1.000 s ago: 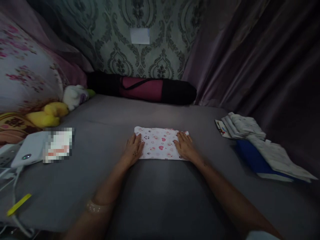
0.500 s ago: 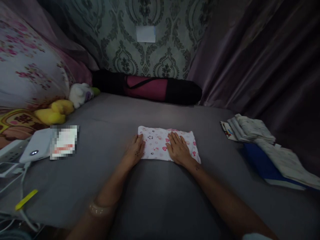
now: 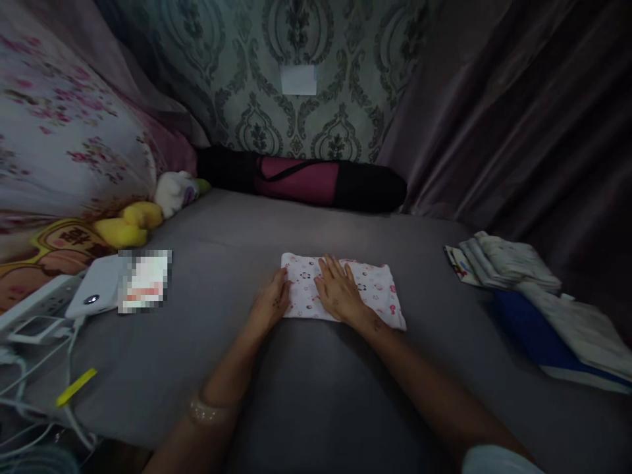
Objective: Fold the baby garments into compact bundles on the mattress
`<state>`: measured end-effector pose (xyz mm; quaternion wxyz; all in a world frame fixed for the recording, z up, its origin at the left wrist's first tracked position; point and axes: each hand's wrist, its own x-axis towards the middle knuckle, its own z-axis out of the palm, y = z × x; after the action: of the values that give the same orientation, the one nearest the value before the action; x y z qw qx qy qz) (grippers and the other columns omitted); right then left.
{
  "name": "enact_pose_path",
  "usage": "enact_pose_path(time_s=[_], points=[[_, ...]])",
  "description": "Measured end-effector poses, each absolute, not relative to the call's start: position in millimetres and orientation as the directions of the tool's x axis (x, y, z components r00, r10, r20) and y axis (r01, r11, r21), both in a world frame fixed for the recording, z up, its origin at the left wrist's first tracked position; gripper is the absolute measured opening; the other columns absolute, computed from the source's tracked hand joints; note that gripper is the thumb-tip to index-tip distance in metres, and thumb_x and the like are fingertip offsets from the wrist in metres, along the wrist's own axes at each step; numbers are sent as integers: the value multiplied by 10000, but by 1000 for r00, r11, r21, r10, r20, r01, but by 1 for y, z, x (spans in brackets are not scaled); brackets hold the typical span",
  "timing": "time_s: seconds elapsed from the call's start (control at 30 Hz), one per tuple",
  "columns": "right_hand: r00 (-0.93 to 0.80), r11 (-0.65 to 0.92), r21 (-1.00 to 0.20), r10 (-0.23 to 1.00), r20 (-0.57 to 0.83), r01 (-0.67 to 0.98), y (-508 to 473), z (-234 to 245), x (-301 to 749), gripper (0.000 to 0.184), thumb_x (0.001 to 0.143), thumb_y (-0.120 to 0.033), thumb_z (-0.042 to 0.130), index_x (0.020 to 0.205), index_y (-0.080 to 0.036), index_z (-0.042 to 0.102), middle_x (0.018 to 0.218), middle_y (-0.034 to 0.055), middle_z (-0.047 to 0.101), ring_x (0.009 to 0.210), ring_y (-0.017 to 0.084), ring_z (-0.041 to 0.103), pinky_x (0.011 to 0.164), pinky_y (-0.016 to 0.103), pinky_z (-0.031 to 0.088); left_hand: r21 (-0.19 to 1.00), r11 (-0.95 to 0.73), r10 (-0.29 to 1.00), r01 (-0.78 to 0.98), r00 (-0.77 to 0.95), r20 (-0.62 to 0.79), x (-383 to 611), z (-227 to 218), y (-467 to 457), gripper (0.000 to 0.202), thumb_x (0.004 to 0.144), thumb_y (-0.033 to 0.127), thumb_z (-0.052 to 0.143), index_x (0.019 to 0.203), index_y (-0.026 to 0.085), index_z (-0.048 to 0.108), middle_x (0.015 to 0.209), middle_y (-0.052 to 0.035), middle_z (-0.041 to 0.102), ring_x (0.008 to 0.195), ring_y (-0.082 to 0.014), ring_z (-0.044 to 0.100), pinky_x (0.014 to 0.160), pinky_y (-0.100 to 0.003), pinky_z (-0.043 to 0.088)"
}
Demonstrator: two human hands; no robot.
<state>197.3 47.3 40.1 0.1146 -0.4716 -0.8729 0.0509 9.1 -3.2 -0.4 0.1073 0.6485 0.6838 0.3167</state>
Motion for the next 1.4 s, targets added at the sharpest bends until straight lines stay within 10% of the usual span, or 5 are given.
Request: enact_pose_path(time_s=[1.4], points=[[-583,589,-279,804,114,758,42,32,128,577,964,-382,262,1432,-54,346,1522,153,277,1412,272,198,1139,478,98,707,205,890,677,-430,154,0,21,-2,402,897,146,322,1250,107,509,1256,-168,596,1165,-238,562,991,-387,431]])
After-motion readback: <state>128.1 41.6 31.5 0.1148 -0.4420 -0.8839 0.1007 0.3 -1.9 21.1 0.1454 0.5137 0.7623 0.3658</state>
